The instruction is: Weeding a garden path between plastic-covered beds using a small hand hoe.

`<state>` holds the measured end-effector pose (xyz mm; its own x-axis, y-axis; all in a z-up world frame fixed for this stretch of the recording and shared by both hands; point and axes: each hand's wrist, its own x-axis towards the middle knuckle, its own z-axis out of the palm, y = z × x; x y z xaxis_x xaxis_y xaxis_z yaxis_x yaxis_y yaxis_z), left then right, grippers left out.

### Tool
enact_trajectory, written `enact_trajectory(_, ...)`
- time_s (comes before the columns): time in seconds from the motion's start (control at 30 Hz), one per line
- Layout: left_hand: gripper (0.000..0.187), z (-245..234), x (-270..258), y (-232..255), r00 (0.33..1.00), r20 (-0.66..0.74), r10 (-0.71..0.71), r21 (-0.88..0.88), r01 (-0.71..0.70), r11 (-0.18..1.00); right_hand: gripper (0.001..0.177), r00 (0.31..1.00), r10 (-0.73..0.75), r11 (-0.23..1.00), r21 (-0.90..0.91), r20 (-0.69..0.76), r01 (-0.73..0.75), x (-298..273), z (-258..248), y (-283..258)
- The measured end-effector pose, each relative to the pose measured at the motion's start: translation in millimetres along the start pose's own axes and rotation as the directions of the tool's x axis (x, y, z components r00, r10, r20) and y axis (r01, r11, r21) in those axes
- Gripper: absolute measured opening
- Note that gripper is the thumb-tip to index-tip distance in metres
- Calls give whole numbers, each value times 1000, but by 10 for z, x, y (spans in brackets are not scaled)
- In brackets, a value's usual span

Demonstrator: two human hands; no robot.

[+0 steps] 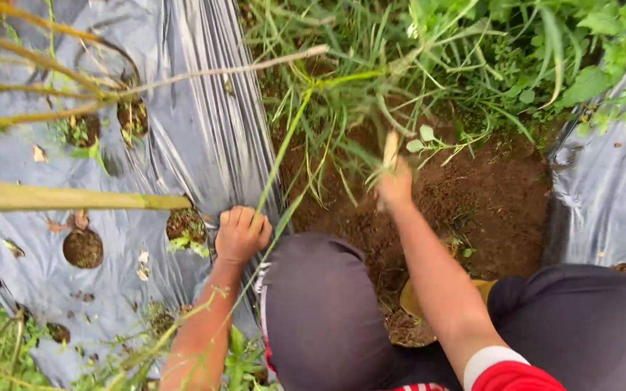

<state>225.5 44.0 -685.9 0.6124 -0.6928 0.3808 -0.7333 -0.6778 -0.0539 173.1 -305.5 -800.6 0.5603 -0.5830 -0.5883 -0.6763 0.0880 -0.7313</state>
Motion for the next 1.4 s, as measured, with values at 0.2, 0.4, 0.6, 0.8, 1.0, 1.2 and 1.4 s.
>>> enact_trajectory(0.2,26,28,-24,56,1000,4,7,50,-7,999,34,917,-219,851,393,-334,347,-63,739,-3)
enact_trajectory(0.4,28,-41,56,43,1000,14,17,49,-17,999,32,983,50,967,237,175,-92,-992,873,693)
enact_trajectory(0.6,29,7,-52,54,1000,14,14,110,-15,994,38,982,117,956,251,147,-151,-862,769,182)
enact_trajectory(0.8,25,-5,11,52,999,52,-12,94,7,996,18,974,110,954,252,199,-159,-798,1042,206)
enact_trajectory(1.0,25,56,-81,60,998,69,-15,122,6,992,9,974,105,928,332,200,-168,-855,778,161)
enact_trajectory(1.2,21,32,-71,66,994,106,-22,138,7,990,13,941,69,898,391,331,-204,-587,1143,326)
enact_trajectory(1.4,21,21,-59,65,993,112,-36,128,22,992,15,932,104,931,296,346,-214,-590,686,244)
